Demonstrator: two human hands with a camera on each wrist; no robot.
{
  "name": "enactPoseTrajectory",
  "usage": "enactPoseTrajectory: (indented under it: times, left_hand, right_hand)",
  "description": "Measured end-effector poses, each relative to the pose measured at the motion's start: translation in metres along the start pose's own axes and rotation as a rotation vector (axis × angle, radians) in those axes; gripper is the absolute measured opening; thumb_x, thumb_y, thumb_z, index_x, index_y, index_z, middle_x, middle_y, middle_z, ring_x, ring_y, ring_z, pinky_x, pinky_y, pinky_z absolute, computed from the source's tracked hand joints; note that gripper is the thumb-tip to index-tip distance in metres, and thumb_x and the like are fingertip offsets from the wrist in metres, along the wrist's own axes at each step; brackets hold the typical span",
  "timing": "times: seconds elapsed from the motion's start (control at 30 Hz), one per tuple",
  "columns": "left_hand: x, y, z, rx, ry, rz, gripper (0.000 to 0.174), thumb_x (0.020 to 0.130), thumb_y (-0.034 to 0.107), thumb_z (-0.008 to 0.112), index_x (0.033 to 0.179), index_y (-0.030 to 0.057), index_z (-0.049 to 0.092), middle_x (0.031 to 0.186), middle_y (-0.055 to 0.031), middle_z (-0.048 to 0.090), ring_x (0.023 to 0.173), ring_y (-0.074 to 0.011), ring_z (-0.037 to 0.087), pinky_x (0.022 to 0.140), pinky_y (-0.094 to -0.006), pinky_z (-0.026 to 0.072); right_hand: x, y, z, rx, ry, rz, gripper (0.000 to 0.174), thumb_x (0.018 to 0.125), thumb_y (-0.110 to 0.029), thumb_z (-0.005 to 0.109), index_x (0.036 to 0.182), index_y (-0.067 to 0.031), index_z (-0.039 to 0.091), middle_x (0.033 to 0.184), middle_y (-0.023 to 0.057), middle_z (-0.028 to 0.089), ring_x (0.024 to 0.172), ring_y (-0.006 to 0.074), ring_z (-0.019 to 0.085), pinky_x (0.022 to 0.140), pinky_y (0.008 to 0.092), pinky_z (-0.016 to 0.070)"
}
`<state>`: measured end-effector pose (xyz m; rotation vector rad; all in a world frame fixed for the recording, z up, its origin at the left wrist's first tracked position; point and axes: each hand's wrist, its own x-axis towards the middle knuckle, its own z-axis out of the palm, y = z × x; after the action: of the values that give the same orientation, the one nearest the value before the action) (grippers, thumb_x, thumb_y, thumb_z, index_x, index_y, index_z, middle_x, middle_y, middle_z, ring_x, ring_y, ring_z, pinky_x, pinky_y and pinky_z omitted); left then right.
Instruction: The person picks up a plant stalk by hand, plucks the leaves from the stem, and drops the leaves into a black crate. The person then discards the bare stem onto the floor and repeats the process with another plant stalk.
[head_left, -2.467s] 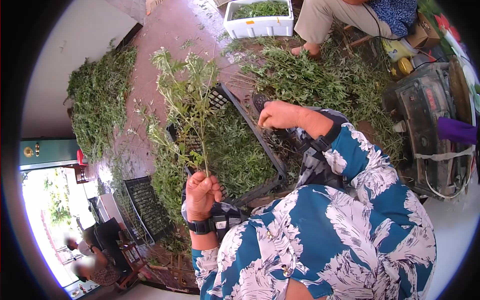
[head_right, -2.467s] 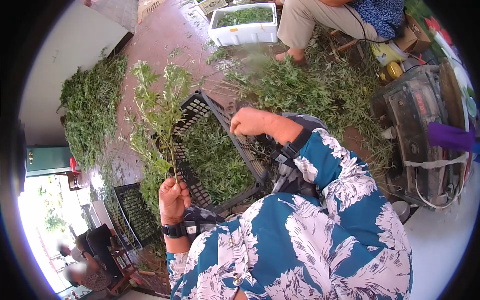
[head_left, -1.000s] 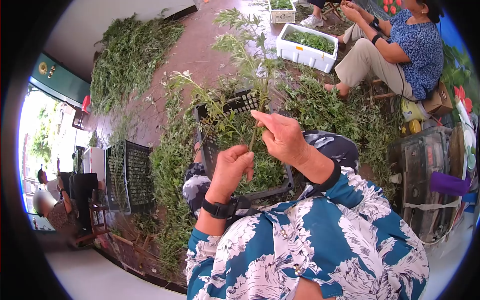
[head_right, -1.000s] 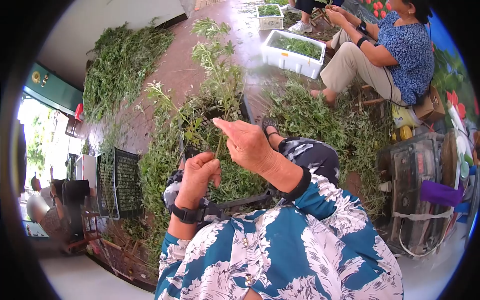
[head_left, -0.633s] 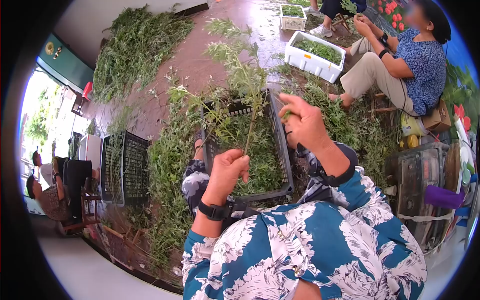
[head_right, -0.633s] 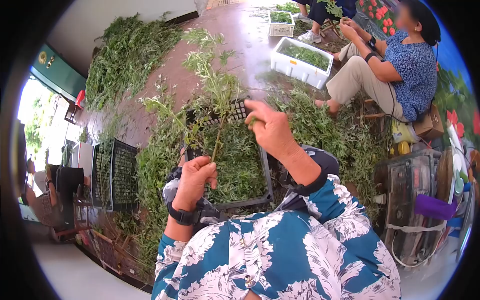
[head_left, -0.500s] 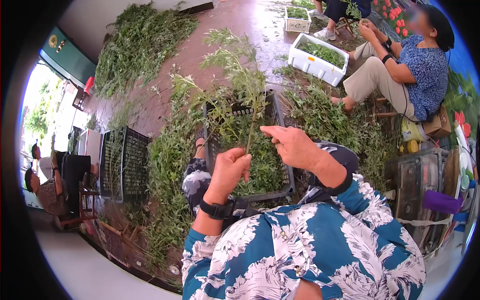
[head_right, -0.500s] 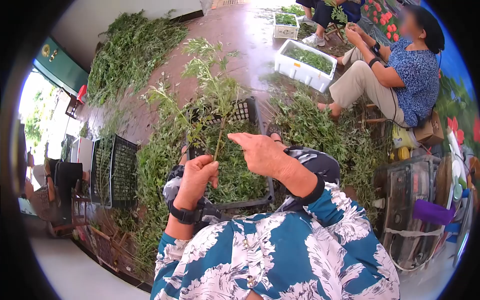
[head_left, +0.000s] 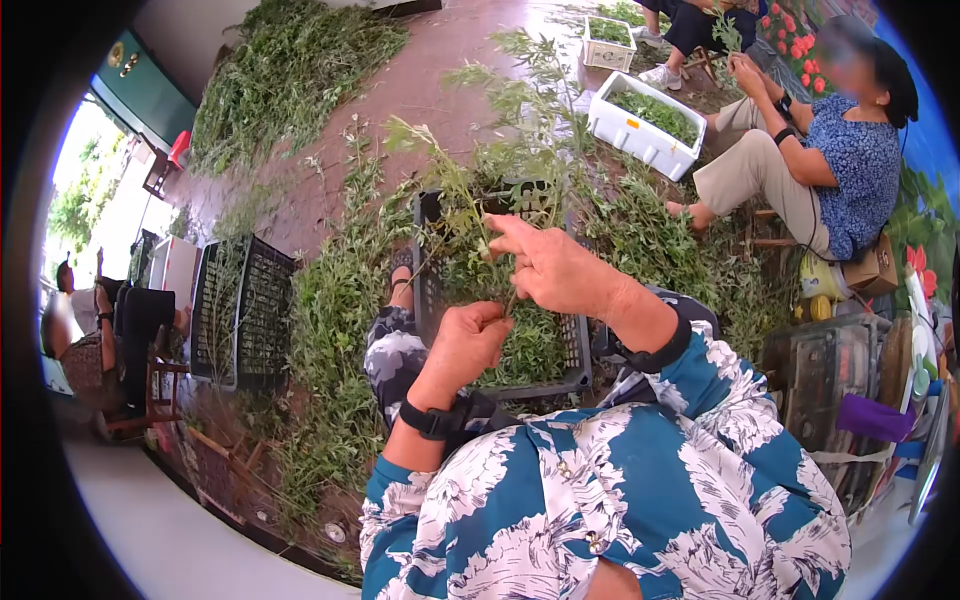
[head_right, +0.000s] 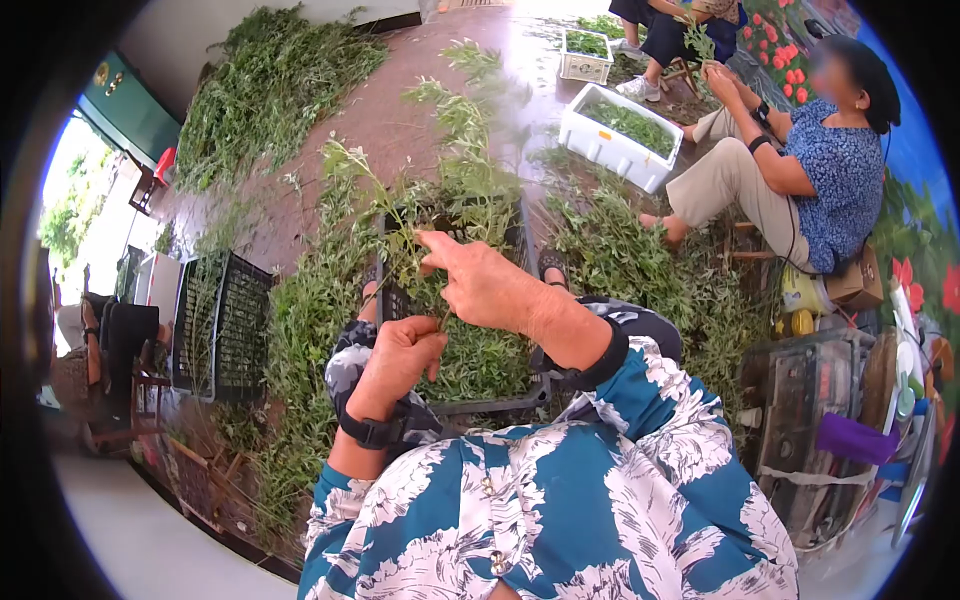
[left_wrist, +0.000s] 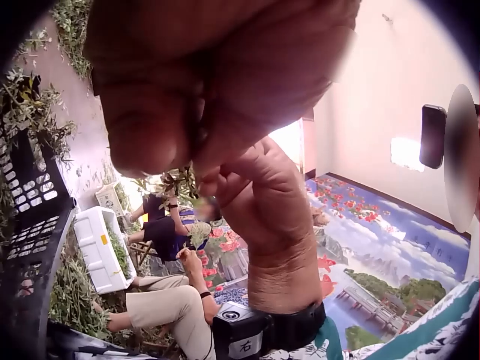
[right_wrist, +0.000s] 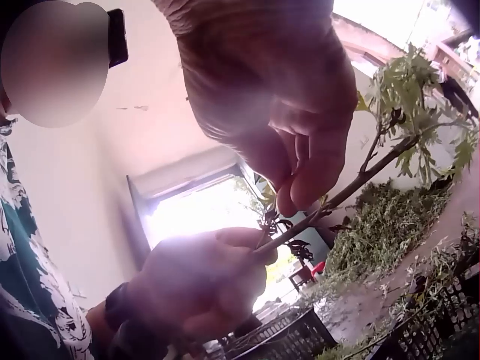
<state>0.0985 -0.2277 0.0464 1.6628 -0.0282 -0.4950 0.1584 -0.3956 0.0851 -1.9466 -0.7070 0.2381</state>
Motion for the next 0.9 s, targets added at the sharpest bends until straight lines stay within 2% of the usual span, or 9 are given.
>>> enactPoseTrajectory:
  times: [0.07,0.17,0.27,0.37,0.47,0.6,0.73,0.9]
  left_hand:
    - [-0.001,-0.002,-0.002,0.033,-0.010,0.004,0.013,0.080,0.005,0.054,0.069,-0.0013,0.053,0.054,0.0016,0.047,0.044,-0.0069,0.046,0.042,-0.0220,0.0357]
    - [-0.001,-0.002,-0.002,0.026,-0.008,-0.012,0.013,0.080,0.005,0.054,0.069,-0.0016,0.053,0.054,0.0015,0.047,0.044,-0.0069,0.046,0.042,-0.0222,0.0355]
    - [-0.002,0.001,-0.003,-0.002,-0.017,-0.021,0.013,0.080,0.006,0.055,0.070,-0.0020,0.054,0.054,0.0015,0.047,0.044,-0.0068,0.046,0.041,-0.0221,0.0357]
    - [-0.003,0.003,-0.005,0.035,-0.038,-0.040,0.013,0.080,0.006,0.055,0.070,-0.0022,0.053,0.055,0.0014,0.047,0.044,-0.0068,0.046,0.041,-0.0221,0.0360]
    - [-0.002,-0.003,-0.006,0.034,-0.049,-0.020,0.013,0.080,0.006,0.055,0.069,-0.0016,0.053,0.055,0.0015,0.047,0.044,-0.0068,0.046,0.042,-0.0218,0.0360]
    - [0.000,-0.004,-0.006,0.003,-0.059,-0.030,0.013,0.080,0.007,0.055,0.070,-0.0013,0.053,0.055,0.0015,0.047,0.044,-0.0067,0.046,0.042,-0.0213,0.0361]
    - [0.001,-0.004,-0.006,-0.061,-0.043,-0.027,0.011,0.080,0.007,0.056,0.074,-0.0020,0.055,0.056,0.0010,0.049,0.044,-0.0066,0.047,0.042,-0.0210,0.0366]
    - [0.002,-0.006,-0.005,-0.115,0.027,-0.015,0.013,0.081,0.008,0.056,0.074,-0.0030,0.055,0.056,0.0010,0.049,0.044,-0.0060,0.047,0.040,-0.0208,0.0381]
  right_hand:
    - [0.001,0.000,0.000,-0.014,-0.065,0.018,0.058,0.069,0.002,0.045,0.126,0.0026,0.033,0.101,0.0170,0.059,0.063,0.0241,0.061,0.062,0.0313,0.0479]
    - [0.003,-0.001,-0.001,-0.119,-0.078,-0.028,0.055,0.068,0.004,0.047,0.122,0.0056,0.033,0.088,0.0207,0.062,0.076,0.0355,0.060,0.065,0.0395,0.0471]
    - [0.001,0.017,0.006,-0.365,0.093,-0.223,0.050,0.070,0.001,0.047,0.119,0.0041,0.040,0.089,0.0163,0.061,0.066,0.0300,0.060,0.063,0.0338,0.0476]
    - [0.004,0.018,-0.004,-0.495,0.328,-0.260,0.047,0.071,0.002,0.047,0.118,0.0021,0.043,0.089,0.0146,0.061,0.064,0.0261,0.061,0.062,0.0308,0.0475]
    - [-0.001,0.004,-0.020,-0.218,0.377,-0.120,0.043,0.070,0.003,0.049,0.113,0.0038,0.047,0.085,0.0192,0.062,0.071,0.0332,0.059,0.063,0.0333,0.0482]
    - [-0.010,-0.001,-0.025,0.182,0.122,0.160,0.047,0.074,0.004,0.047,0.120,0.0024,0.044,0.077,0.0060,0.062,0.061,0.0085,0.054,0.058,0.0224,0.0462]
    - [-0.024,-0.001,-0.023,0.285,-0.020,0.241,0.044,0.076,0.002,0.046,0.120,0.0020,0.045,0.077,0.0055,0.062,0.064,0.0084,0.054,0.059,0.0217,0.0460]
    - [-0.043,0.016,-0.004,0.057,-0.102,0.149,0.037,0.071,0.002,0.047,0.107,0.0000,0.057,0.076,0.0085,0.064,0.065,0.0117,0.059,0.066,0.0239,0.0471]
